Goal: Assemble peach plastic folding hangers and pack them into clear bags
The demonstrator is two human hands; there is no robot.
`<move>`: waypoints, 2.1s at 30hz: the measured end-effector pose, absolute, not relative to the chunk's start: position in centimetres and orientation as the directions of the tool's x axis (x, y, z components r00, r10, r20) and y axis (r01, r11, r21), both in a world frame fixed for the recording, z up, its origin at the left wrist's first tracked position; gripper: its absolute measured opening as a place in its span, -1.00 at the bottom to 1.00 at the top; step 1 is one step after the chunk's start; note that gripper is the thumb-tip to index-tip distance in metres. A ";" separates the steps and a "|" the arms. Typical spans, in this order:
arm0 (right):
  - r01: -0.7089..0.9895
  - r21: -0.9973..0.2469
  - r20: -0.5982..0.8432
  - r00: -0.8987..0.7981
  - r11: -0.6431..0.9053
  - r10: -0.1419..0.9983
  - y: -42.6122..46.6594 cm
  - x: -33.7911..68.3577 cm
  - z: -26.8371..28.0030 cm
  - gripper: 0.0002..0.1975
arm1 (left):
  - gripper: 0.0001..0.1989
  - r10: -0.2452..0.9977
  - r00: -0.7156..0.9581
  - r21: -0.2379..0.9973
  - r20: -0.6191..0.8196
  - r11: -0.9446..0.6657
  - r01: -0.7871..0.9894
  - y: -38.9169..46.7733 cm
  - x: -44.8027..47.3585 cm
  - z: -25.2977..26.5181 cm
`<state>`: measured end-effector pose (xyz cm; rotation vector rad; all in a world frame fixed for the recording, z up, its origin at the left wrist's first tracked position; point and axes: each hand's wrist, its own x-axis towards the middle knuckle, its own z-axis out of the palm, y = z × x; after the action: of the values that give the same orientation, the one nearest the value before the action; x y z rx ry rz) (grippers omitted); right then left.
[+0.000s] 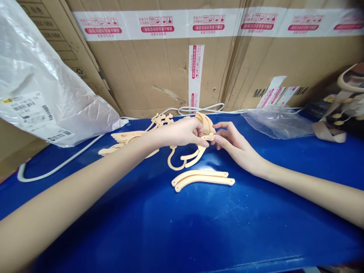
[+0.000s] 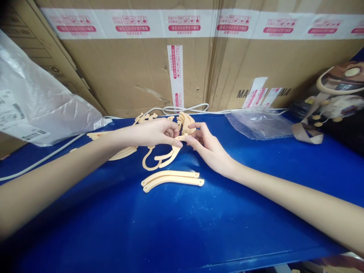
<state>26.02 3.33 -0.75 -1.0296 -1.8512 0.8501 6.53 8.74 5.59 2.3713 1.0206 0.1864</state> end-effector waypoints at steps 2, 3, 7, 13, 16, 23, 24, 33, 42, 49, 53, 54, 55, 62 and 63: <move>0.334 -0.838 0.318 -0.343 0.431 0.884 3.4 26.1 -0.7 -0.62 | -0.76 0.691 0.719 0.556 -0.077 -0.568 0.606 8.6 6.4 5.3; 0.342 -0.835 0.310 -0.356 0.432 0.882 3.5 26.1 -0.7 -0.64 | -0.77 0.693 0.719 0.565 -0.060 -0.570 0.596 8.4 6.5 5.2; 0.328 -0.845 0.342 -0.273 0.421 0.899 3.7 26.3 -0.9 -0.74 | -0.77 0.724 0.689 0.606 0.037 -0.564 0.561 7.3 6.8 3.7; 0.266 -0.883 0.367 -0.125 0.388 0.922 4.1 26.4 -1.2 -0.81 | -0.78 0.729 0.679 0.674 0.090 -0.546 0.497 6.7 6.1 1.0; 0.268 -0.885 0.361 -0.121 0.381 0.924 4.1 26.4 -1.1 -0.81 | -0.84 0.729 0.672 0.656 0.132 -0.572 0.492 6.4 5.4 0.7; 0.371 -0.858 0.316 -0.162 0.355 0.935 4.5 26.6 -1.8 -0.84 | -0.87 0.682 0.677 0.451 0.277 -0.714 0.535 3.4 3.5 1.2; 0.404 -0.844 0.314 -0.164 0.354 0.935 4.5 26.7 -1.9 -0.83 | -0.85 0.654 0.701 0.396 0.286 -0.746 0.535 3.0 3.2 1.2; 0.492 -0.804 0.281 -0.183 0.335 0.942 4.5 26.5 -1.7 -0.73 | -0.64 0.478 0.813 0.074 0.332 -0.873 0.483 2.1 1.9 0.3; 0.501 -0.796 0.269 -0.213 0.341 0.939 4.7 26.8 -2.0 -0.79 | -0.63 0.413 0.809 0.034 0.418 -0.897 0.441 2.3 1.3 -0.3; 0.547 -0.757 0.271 -0.234 0.357 0.934 4.4 26.4 -1.5 -0.74 | -0.62 0.441 0.805 0.092 0.396 -0.892 0.443 2.4 1.4 -0.4; 0.560 -0.747 0.266 -0.242 0.359 0.933 4.3 26.3 -1.6 -0.76 | -0.62 0.440 0.813 0.111 0.382 -0.895 0.432 2.4 1.4 -0.3; 0.559 -0.746 0.266 -0.246 0.361 0.932 4.3 26.3 -1.7 -0.77 | -0.62 0.443 0.813 0.112 0.379 -0.893 0.435 2.4 1.4 -0.3; 0.556 -0.749 0.265 -0.247 0.360 0.932 4.3 26.3 -1.7 -0.78 | -0.62 0.449 0.811 0.112 0.374 -0.890 0.441 2.4 1.4 -0.3; 0.505 -0.784 0.263 -0.257 0.361 0.930 4.8 26.6 -1.7 -0.66 | -0.62 0.471 0.811 0.138 0.347 -0.881 0.453 2.4 1.4 -0.2; 0.501 -0.787 0.263 -0.257 0.361 0.930 4.9 26.6 -1.7 -0.65 | -0.62 0.472 0.811 0.140 0.347 -0.881 0.452 2.4 1.4 -0.2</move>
<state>26.61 4.91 -1.71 -1.2443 -1.8935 0.7454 1.44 2.43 -0.17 2.9408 0.7509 0.5845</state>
